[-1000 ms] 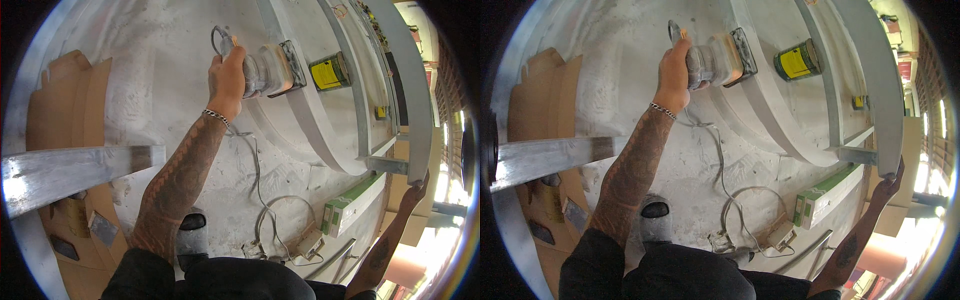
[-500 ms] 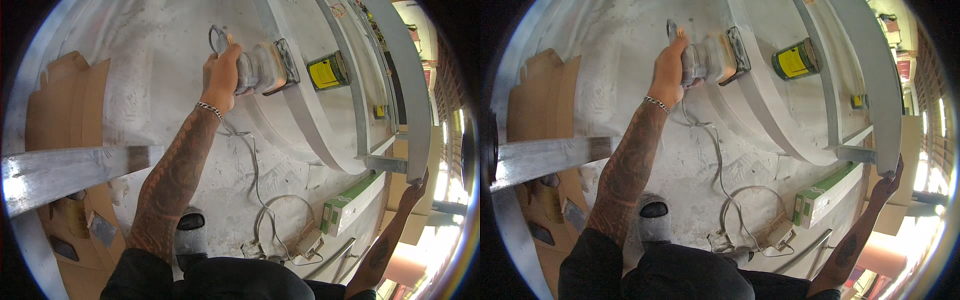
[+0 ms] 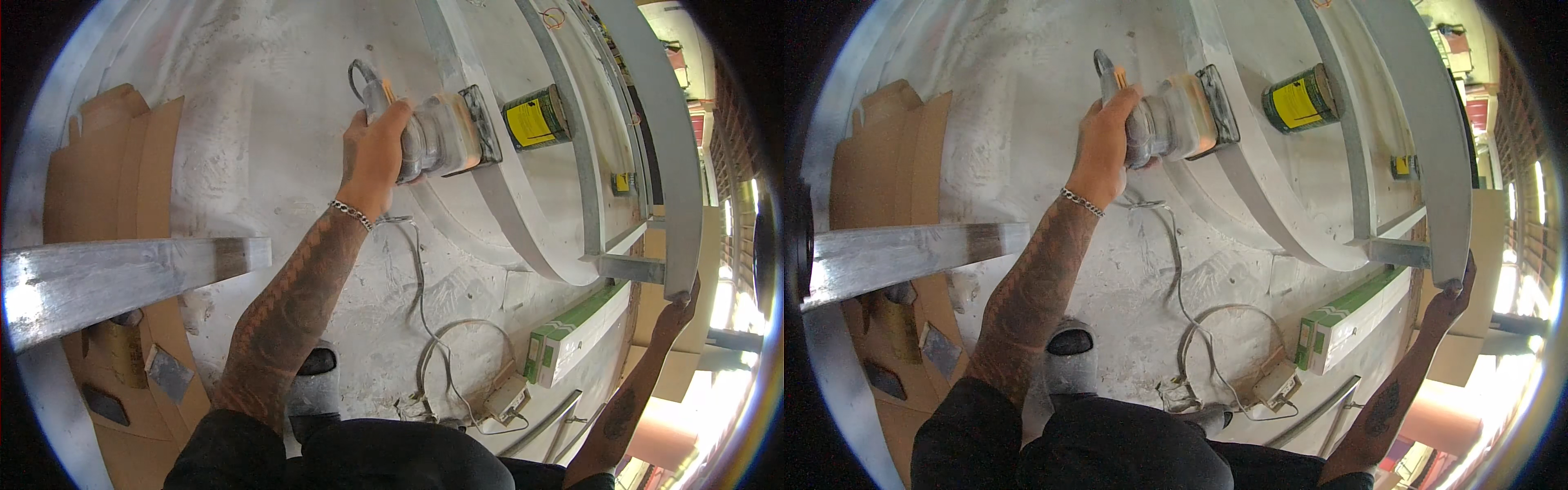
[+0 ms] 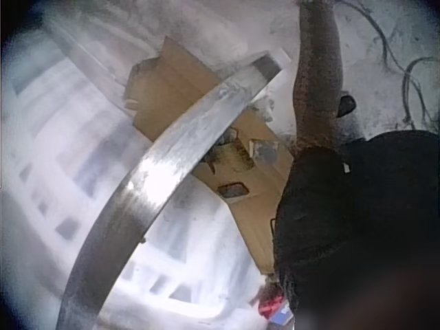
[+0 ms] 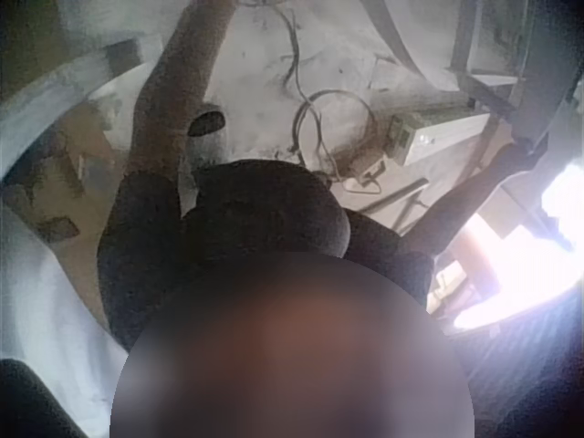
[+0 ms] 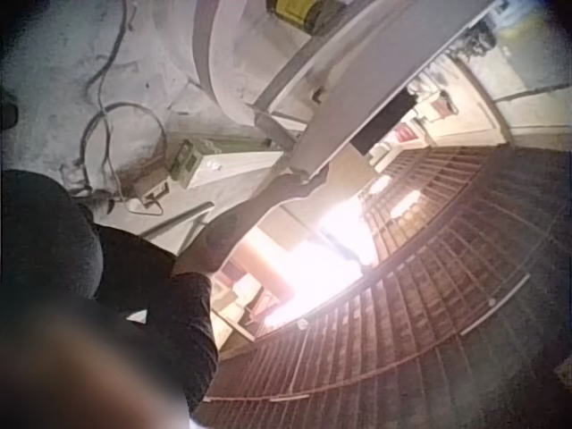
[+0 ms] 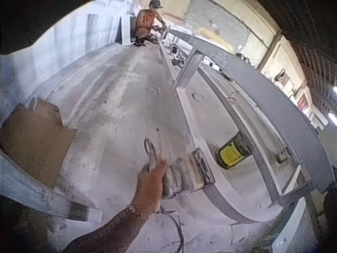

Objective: The person sands the underside of a curved white furniture piece using a handheld power sander, moving the sander along the surface.

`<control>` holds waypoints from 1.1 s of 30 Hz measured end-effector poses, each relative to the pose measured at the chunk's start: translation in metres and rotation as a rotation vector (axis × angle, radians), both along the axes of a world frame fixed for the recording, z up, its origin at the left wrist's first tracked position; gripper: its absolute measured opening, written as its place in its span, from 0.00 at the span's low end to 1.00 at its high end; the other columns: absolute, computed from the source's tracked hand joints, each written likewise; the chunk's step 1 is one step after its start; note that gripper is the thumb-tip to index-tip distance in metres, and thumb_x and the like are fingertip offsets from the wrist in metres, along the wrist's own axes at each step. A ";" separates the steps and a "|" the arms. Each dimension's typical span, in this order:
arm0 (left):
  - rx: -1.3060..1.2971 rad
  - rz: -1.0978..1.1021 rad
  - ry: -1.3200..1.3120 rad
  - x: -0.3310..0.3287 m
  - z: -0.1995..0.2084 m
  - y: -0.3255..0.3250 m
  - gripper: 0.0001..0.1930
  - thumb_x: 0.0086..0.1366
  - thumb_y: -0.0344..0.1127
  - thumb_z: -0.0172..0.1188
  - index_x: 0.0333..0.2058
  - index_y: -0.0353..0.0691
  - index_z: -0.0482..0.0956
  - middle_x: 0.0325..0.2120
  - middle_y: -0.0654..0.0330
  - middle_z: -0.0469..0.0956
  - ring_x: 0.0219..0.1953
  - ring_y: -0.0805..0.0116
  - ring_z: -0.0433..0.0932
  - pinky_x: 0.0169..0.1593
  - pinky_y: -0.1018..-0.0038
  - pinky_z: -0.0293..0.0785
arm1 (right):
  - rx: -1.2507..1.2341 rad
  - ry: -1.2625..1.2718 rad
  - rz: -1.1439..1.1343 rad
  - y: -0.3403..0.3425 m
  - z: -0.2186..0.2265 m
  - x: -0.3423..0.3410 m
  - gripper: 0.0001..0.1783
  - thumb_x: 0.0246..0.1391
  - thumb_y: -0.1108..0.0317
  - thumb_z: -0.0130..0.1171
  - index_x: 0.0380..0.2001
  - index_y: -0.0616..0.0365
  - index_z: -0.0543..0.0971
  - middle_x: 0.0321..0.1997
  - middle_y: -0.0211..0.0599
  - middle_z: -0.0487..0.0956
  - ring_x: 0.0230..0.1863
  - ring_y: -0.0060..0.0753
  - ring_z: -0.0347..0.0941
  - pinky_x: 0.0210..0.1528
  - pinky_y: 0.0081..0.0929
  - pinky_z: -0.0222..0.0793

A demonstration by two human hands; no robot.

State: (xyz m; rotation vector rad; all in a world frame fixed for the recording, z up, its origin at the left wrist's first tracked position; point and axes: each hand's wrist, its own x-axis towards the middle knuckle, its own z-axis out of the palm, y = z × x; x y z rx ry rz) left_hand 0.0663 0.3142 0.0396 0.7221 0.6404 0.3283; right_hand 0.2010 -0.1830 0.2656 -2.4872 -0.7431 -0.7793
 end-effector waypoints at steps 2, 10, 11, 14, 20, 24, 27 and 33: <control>-0.001 0.020 -0.083 0.000 -0.015 -0.004 0.26 0.60 0.50 0.58 0.47 0.36 0.67 0.39 0.54 0.74 0.34 0.61 0.78 0.29 0.62 0.77 | 0.013 0.003 -0.002 0.002 -0.003 0.001 0.26 0.58 0.76 0.41 0.61 0.62 0.67 0.58 0.45 0.71 0.60 0.41 0.65 0.64 0.42 0.58; -0.028 0.061 -0.094 -0.012 -0.018 -0.037 0.22 0.61 0.45 0.60 0.47 0.38 0.66 0.37 0.57 0.73 0.34 0.64 0.79 0.28 0.63 0.78 | 0.021 -0.017 0.012 0.002 -0.001 -0.001 0.47 0.53 0.30 0.50 0.58 0.64 0.69 0.58 0.42 0.71 0.60 0.40 0.65 0.62 0.43 0.59; -0.014 0.073 -0.101 -0.014 -0.018 -0.041 0.21 0.61 0.44 0.60 0.46 0.39 0.66 0.37 0.57 0.73 0.34 0.65 0.79 0.28 0.64 0.78 | 0.022 -0.006 -0.002 0.000 -0.002 0.001 0.45 0.54 0.32 0.51 0.58 0.63 0.69 0.58 0.42 0.71 0.60 0.40 0.65 0.62 0.43 0.59; 0.005 0.113 -0.113 -0.017 -0.019 -0.058 0.21 0.62 0.42 0.59 0.48 0.38 0.65 0.38 0.58 0.73 0.34 0.68 0.78 0.28 0.67 0.78 | 0.017 0.004 0.026 -0.008 0.001 0.005 0.42 0.56 0.35 0.51 0.59 0.62 0.69 0.59 0.41 0.71 0.61 0.40 0.65 0.63 0.43 0.58; 0.016 0.166 -0.103 -0.029 -0.011 -0.081 0.22 0.62 0.40 0.60 0.49 0.30 0.67 0.38 0.57 0.74 0.39 0.71 0.73 0.43 0.73 0.72 | -0.013 -0.017 -0.011 0.009 -0.003 -0.003 0.46 0.55 0.30 0.46 0.60 0.63 0.68 0.59 0.44 0.70 0.61 0.41 0.64 0.63 0.43 0.57; -0.055 0.171 -0.106 -0.029 -0.012 -0.083 0.21 0.62 0.40 0.60 0.47 0.29 0.68 0.38 0.57 0.75 0.38 0.71 0.73 0.41 0.73 0.73 | 0.010 -0.009 -0.012 0.004 -0.001 -0.002 0.51 0.52 0.26 0.44 0.61 0.63 0.67 0.59 0.45 0.70 0.61 0.41 0.63 0.63 0.43 0.56; 0.004 0.176 -0.145 -0.023 -0.011 -0.066 0.20 0.62 0.39 0.60 0.46 0.29 0.69 0.36 0.58 0.75 0.36 0.71 0.74 0.39 0.73 0.73 | -0.004 -0.020 -0.012 0.004 -0.001 -0.003 0.40 0.61 0.36 0.44 0.60 0.63 0.68 0.59 0.44 0.70 0.61 0.41 0.64 0.63 0.44 0.58; -0.106 0.106 -0.126 -0.003 -0.010 -0.021 0.23 0.59 0.41 0.62 0.46 0.31 0.69 0.35 0.58 0.74 0.35 0.70 0.75 0.37 0.73 0.74 | 0.099 0.062 -0.037 -0.006 0.002 0.000 0.28 0.56 0.70 0.44 0.61 0.62 0.67 0.58 0.42 0.70 0.60 0.38 0.64 0.64 0.39 0.56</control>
